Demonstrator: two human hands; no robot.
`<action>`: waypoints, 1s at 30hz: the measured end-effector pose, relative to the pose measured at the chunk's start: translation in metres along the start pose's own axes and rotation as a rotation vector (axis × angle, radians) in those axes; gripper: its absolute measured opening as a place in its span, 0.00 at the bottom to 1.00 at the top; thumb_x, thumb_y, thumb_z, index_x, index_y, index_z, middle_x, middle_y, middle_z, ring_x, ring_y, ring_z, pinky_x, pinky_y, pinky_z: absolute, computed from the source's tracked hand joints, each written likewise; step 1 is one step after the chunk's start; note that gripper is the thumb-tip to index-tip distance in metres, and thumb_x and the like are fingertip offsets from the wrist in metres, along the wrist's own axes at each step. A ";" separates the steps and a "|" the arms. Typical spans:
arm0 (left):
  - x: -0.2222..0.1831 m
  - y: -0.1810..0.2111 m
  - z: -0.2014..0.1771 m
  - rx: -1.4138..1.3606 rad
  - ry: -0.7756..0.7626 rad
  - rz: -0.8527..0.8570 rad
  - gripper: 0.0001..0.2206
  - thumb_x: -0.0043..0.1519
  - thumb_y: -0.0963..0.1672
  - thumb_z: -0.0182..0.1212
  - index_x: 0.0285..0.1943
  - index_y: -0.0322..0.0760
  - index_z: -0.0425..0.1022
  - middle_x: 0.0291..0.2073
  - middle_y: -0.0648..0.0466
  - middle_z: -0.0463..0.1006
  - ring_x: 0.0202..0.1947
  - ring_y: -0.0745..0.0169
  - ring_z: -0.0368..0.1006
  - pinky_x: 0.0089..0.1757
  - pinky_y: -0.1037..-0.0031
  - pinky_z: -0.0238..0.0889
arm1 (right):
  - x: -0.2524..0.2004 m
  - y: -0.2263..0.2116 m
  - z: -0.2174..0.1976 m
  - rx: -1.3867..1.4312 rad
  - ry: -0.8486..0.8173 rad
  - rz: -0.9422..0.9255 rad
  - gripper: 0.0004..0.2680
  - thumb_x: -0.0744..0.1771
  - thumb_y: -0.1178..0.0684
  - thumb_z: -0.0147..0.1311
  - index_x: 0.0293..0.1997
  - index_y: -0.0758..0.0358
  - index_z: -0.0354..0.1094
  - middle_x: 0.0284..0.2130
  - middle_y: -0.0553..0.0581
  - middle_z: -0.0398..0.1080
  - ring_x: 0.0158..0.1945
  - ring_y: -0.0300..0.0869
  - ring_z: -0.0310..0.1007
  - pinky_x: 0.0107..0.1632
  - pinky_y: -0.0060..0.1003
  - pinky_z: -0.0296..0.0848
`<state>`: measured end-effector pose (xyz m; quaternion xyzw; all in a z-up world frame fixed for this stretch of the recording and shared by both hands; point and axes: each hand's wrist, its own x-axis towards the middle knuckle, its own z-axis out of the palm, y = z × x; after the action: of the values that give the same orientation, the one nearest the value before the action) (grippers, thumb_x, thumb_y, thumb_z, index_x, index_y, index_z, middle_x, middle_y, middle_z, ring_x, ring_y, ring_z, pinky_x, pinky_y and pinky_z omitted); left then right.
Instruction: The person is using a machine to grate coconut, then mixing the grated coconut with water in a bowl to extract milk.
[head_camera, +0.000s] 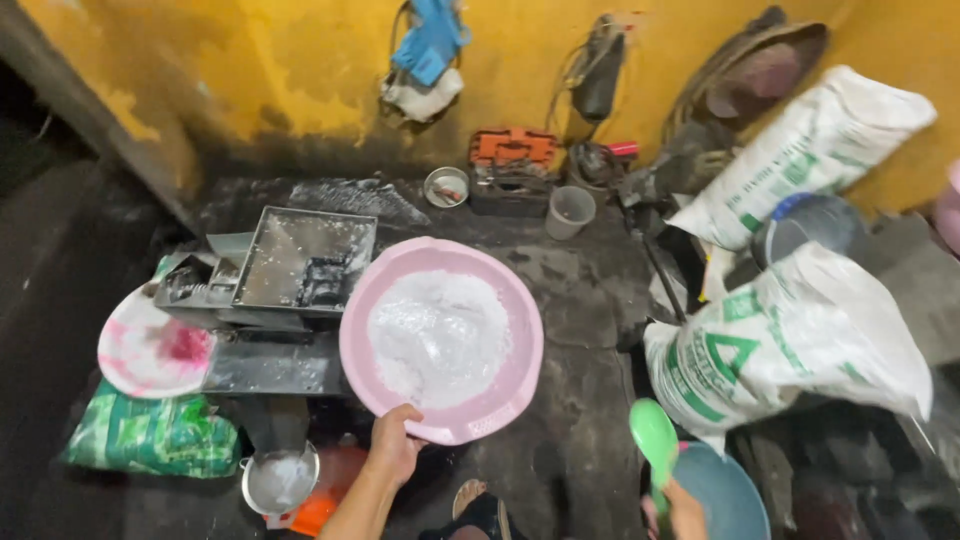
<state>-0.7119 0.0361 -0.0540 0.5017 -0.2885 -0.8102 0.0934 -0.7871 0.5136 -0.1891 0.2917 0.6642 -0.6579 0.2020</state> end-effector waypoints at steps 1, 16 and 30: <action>0.003 0.003 0.009 0.000 0.034 -0.002 0.19 0.42 0.35 0.51 0.44 0.31 0.74 0.35 0.48 0.78 0.33 0.48 0.72 0.26 0.63 0.57 | 0.001 -0.051 0.038 -0.039 0.011 0.004 0.18 0.66 0.51 0.46 0.64 0.43 0.68 0.20 0.72 0.69 0.13 0.49 0.55 0.17 0.46 0.57; -0.019 0.037 0.079 -0.144 0.493 0.505 0.17 0.59 0.39 0.58 0.58 0.30 0.77 0.49 0.47 0.81 0.47 0.55 0.75 0.49 0.70 0.70 | -0.048 -0.276 0.394 -1.850 -0.688 -0.705 0.18 0.65 0.57 0.32 0.63 0.52 0.53 0.44 0.67 0.72 0.49 0.63 0.73 0.49 0.56 0.69; -0.046 0.040 0.140 -0.227 0.613 0.438 0.27 0.60 0.48 0.67 0.70 0.40 0.70 0.52 0.44 0.79 0.48 0.56 0.75 0.48 0.65 0.68 | -0.066 -0.343 0.438 -1.926 -0.975 -1.396 0.13 0.67 0.55 0.39 0.43 0.64 0.76 0.33 0.66 0.78 0.42 0.62 0.80 0.42 0.61 0.77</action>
<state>-0.8172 0.0763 0.0491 0.6333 -0.2560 -0.6106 0.4007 -1.0126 0.0835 0.0897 -0.6487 0.7384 0.0808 0.1656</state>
